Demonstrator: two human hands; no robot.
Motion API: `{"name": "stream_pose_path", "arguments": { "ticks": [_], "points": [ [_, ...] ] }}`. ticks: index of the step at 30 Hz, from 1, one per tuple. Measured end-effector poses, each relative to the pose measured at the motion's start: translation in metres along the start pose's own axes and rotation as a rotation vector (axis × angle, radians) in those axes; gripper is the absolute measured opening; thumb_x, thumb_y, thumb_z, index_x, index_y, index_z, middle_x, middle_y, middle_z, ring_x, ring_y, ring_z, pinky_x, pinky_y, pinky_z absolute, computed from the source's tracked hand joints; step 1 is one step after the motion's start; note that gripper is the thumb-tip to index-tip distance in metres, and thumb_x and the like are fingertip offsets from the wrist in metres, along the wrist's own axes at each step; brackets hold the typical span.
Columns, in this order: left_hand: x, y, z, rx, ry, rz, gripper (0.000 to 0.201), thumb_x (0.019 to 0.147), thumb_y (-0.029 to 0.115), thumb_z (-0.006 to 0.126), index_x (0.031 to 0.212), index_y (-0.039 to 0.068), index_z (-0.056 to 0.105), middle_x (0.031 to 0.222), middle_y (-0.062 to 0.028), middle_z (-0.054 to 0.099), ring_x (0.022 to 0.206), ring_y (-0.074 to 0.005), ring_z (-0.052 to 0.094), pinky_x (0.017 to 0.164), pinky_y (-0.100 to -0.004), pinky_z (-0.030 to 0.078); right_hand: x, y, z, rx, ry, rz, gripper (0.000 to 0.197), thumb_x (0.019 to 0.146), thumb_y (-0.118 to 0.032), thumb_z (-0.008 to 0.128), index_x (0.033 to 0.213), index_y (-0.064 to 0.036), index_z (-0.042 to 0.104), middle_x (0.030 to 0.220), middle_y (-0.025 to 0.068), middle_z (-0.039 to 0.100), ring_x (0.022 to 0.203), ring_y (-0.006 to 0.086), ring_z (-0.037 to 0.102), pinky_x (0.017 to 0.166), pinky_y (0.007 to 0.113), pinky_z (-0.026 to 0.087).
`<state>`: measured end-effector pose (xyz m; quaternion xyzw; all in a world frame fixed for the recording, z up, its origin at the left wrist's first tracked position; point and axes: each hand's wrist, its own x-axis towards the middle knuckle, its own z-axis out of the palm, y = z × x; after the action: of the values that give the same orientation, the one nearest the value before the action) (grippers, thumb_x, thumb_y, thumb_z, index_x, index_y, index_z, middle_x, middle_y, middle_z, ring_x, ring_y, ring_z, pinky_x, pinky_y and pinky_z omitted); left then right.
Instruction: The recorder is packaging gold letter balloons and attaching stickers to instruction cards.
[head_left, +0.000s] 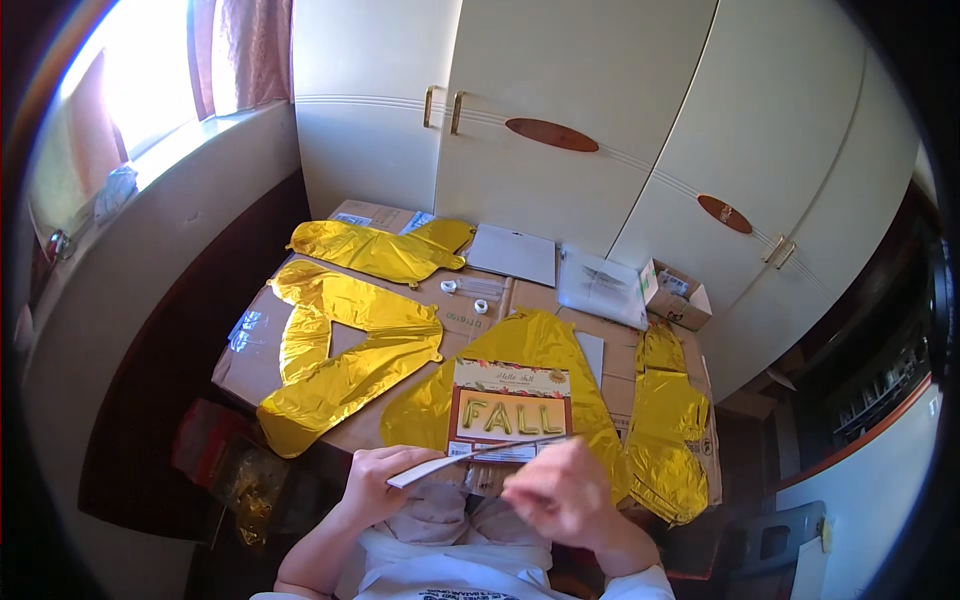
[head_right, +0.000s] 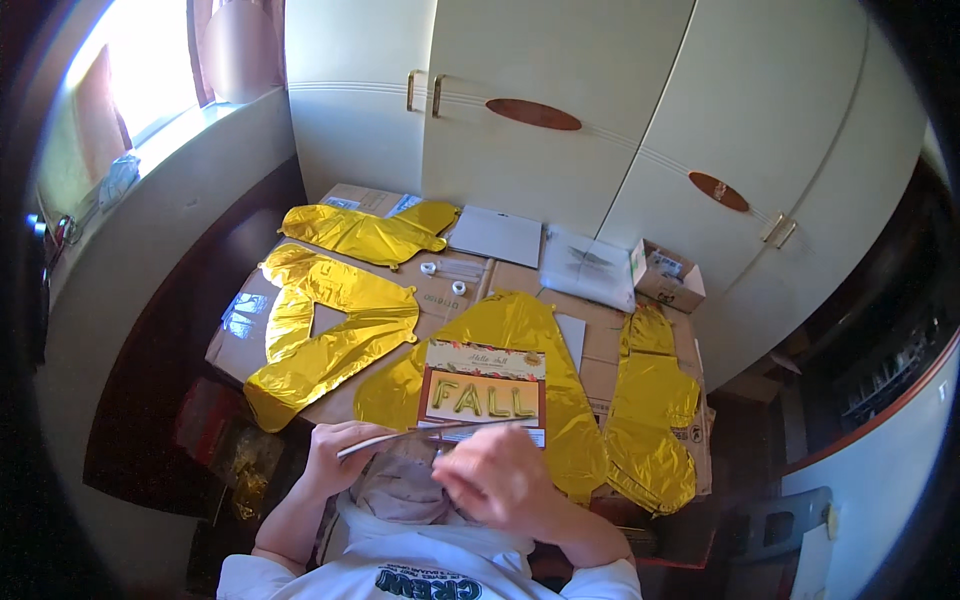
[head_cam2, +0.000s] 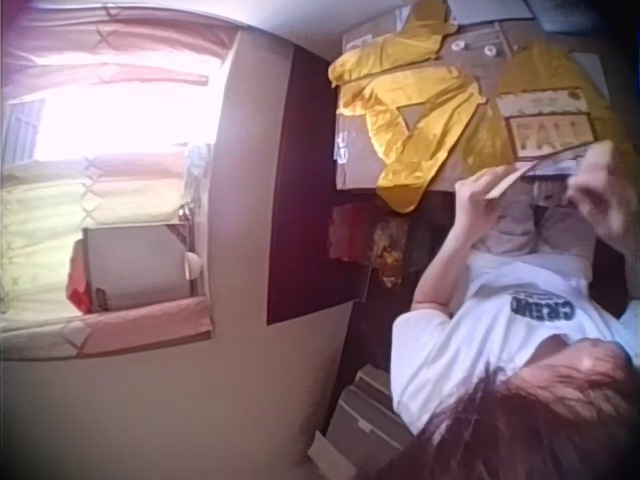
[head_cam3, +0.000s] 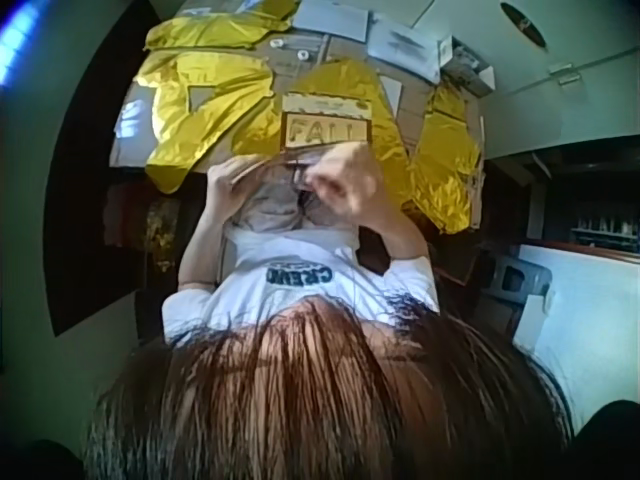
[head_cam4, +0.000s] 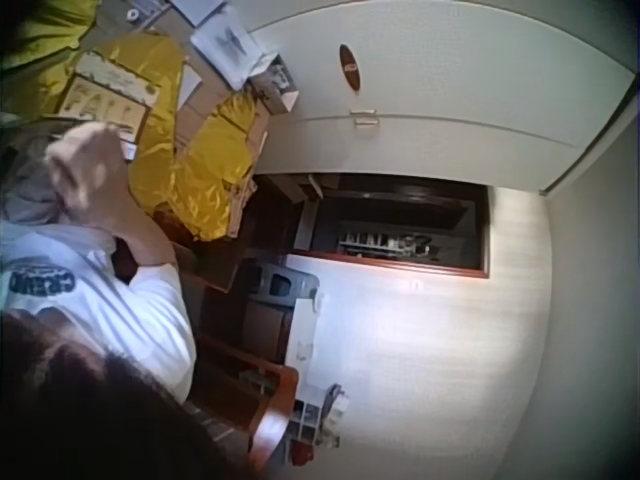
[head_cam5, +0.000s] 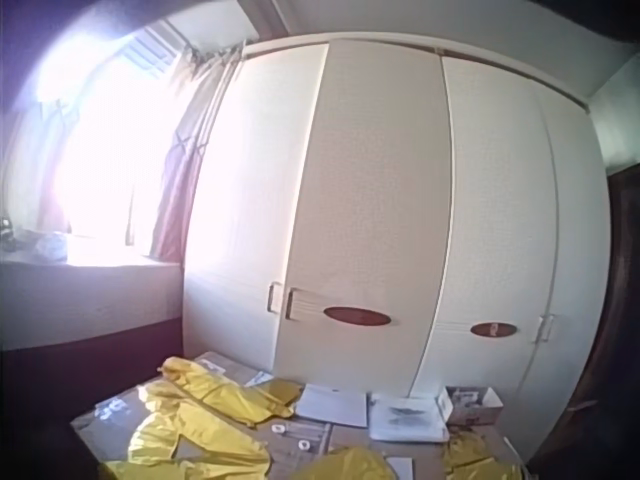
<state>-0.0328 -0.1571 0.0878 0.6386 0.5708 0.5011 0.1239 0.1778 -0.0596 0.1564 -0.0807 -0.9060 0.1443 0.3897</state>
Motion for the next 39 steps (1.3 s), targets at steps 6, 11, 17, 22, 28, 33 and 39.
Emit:
{"name": "stream_pose_path", "arguments": {
  "ticks": [6,11,17,22,28,33,39],
  "points": [
    [-0.004,0.001,-0.001,0.036,-0.038,0.103,0.027,0.065,0.002,0.065,0.091,0.006,0.068,0.085,-0.0073,0.068,0.072,-0.0222,0.066,0.062,-0.0292,0.052,0.016,0.029,-0.008,0.295,-0.398,0.302,0.024,0.082,-0.023,0.062,0.097,-0.0049,0.064,0.087,0.0100,0.063,0.083,0.0270,0.059,0.076,0.037,0.044],
    [-0.004,-0.001,0.000,0.028,-0.042,0.109,0.026,0.065,0.003,0.066,0.090,0.006,0.068,0.085,-0.0070,0.068,0.072,-0.0220,0.066,0.062,-0.0292,0.052,0.022,0.023,-0.012,0.410,-0.430,0.291,0.020,0.082,-0.021,0.062,0.091,-0.0036,0.065,0.086,0.0105,0.064,0.084,0.0258,0.060,0.075,0.035,0.046],
    [-0.004,0.000,0.000,0.017,-0.050,0.102,0.025,0.065,0.004,0.067,0.090,0.006,0.068,0.085,-0.0066,0.068,0.072,-0.0218,0.066,0.062,-0.0296,0.052,0.026,0.020,-0.016,0.502,-0.491,0.402,0.021,0.081,-0.015,0.062,0.098,-0.0028,0.061,0.089,0.0094,0.063,0.084,0.0219,0.060,0.072,0.032,0.047],
    [-0.005,-0.001,0.000,0.034,-0.052,0.144,0.025,0.065,0.006,0.068,0.091,0.008,0.068,0.085,-0.0058,0.068,0.074,-0.0210,0.066,0.062,-0.0291,0.052,0.029,0.025,-0.018,0.564,-0.584,0.367,0.022,0.080,-0.014,0.063,0.099,-0.0032,0.058,0.091,0.0089,0.062,0.084,0.0189,0.060,0.071,0.029,0.047],
    [0.001,0.004,-0.006,0.137,-0.120,0.348,0.025,0.068,0.014,0.067,0.092,0.011,0.067,0.088,-0.0045,0.067,0.077,-0.0188,0.066,0.065,-0.0286,0.053,0.034,0.039,-0.019,0.769,-0.954,0.420,0.032,0.078,-0.009,0.063,0.105,-0.0023,0.049,0.088,0.0038,0.056,0.077,0.0128,0.053,0.067,0.026,0.046],
    [0.006,0.013,-0.008,0.310,-0.077,0.578,0.017,0.074,0.013,0.059,0.090,0.014,0.064,0.088,-0.0005,0.065,0.082,-0.0133,0.065,0.067,-0.0253,0.053,0.036,0.040,-0.018,0.740,-1.111,0.273,0.031,0.077,-0.011,0.064,0.102,-0.0026,0.048,0.084,0.0051,0.052,0.076,0.0147,0.052,0.066,0.027,0.046],
    [0.006,0.011,-0.010,0.305,-0.092,0.563,0.017,0.075,0.013,0.059,0.091,0.014,0.064,0.089,-0.0006,0.065,0.082,-0.0134,0.065,0.067,-0.0256,0.053,0.035,0.033,-0.022,0.694,-1.056,0.262,0.025,0.078,-0.007,0.063,0.098,-0.0015,0.050,0.084,0.0060,0.051,0.073,0.0164,0.053,0.066,0.027,0.046]
  ]
}}
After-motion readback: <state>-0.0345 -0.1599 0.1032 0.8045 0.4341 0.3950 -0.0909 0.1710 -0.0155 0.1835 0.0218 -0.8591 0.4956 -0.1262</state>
